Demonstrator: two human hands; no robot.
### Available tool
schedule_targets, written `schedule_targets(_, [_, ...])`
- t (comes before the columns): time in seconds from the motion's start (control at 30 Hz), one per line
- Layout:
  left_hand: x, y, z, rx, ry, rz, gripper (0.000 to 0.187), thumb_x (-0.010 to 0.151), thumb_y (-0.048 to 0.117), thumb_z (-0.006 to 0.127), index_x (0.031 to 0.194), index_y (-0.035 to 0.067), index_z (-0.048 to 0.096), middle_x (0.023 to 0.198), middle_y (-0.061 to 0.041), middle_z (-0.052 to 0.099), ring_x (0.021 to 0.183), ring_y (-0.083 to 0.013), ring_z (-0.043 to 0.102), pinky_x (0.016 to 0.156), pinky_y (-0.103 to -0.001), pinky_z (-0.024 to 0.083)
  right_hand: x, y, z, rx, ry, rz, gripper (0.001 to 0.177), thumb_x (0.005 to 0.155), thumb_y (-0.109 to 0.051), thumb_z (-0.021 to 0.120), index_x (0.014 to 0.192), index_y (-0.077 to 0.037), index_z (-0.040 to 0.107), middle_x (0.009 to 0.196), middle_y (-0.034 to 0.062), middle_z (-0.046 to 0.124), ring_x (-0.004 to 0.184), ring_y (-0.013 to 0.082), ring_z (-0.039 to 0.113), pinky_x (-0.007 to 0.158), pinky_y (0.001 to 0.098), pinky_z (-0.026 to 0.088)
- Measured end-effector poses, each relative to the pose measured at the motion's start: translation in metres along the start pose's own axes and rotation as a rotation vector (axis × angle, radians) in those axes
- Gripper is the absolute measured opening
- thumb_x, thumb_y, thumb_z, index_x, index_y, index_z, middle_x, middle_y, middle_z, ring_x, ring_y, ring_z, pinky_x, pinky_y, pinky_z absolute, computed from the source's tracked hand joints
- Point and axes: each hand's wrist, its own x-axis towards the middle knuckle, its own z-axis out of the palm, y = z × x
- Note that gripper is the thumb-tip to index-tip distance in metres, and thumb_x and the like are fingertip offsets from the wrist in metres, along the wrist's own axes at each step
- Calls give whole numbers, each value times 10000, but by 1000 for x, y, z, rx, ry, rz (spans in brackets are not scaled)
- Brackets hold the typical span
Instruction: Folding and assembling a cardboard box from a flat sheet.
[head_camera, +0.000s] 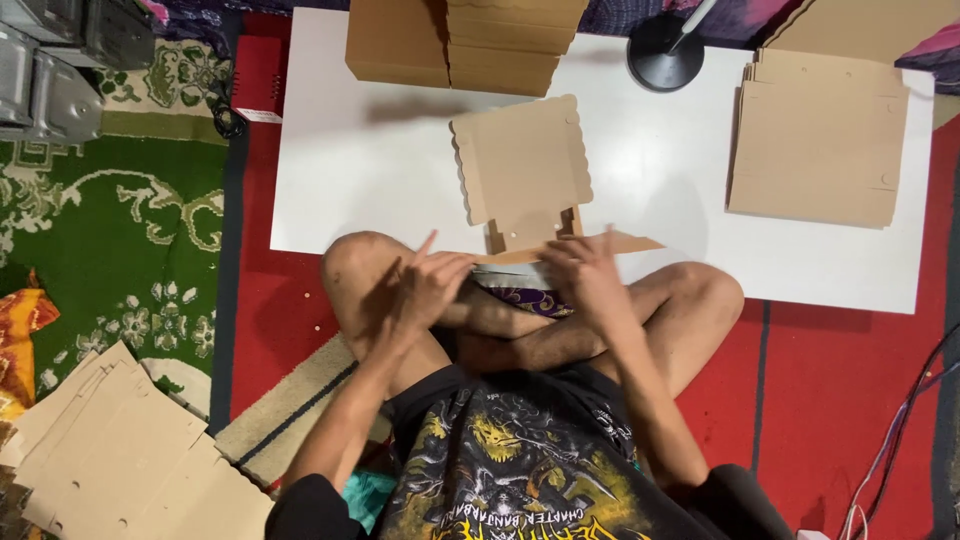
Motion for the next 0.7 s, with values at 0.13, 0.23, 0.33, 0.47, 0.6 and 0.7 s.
schedule_targets(0.13, [15, 39, -22, -93, -3, -19, 182, 949, 86, 685, 1095, 157, 768, 1008, -12, 791, 953, -221, 757, 1184, -555, 338, 13, -17, 24, 18, 15, -15, 192, 1003, -292, 623, 1095, -224, 777, 1199, -1, 741, 1231, 224, 622, 1195, 667, 165])
schedule_targets(0.23, [5, 2, -19, -31, -30, 22, 138, 963, 111, 692, 1070, 147, 769, 990, -34, 788, 934, -215, 759, 1192, -558, 319, 7, -2, 8, -28, -29, -30, 198, 1012, -334, 608, 1112, -281, 771, 1210, -27, 740, 1251, 218, 619, 1201, 708, 120])
schedule_targets(0.33, [3, -23, -31, 75, 32, 3, 116, 956, 118, 700, 1040, 158, 769, 961, -7, 786, 910, -210, 756, 1205, -567, 273, -10, 25, -11, -31, -67, 99, 209, 1032, -321, 585, 1146, -286, 757, 1192, -14, 737, 1223, 222, 626, 1212, 708, 101])
schedule_targets(0.47, [15, -3, -34, 179, -10, -2, 134, 944, 121, 709, 1040, 192, 770, 974, -5, 787, 941, -184, 749, 1235, -580, 180, -29, 45, -13, -92, 1, 149, 192, 1033, -398, 619, 1125, -312, 764, 1162, -56, 734, 1231, 207, 623, 1204, 698, 192])
schedule_targets(0.6, [50, 42, 1, 101, -62, 121, 119, 960, 147, 700, 1020, 224, 767, 956, 8, 785, 913, -137, 757, 1137, -434, 430, -18, 20, -7, -10, -31, 141, 168, 1019, -321, 631, 1100, -282, 772, 1165, -40, 737, 1251, 221, 607, 1213, 694, 125])
schedule_targets(0.7, [63, 55, 48, -45, -51, 166, 151, 965, 172, 696, 1087, 223, 768, 918, 3, 780, 866, -160, 755, 1240, -586, 199, -6, 6, 1, 81, -36, 130, 178, 996, -282, 637, 1108, -250, 772, 1183, -4, 740, 1260, 243, 600, 1195, 734, 119])
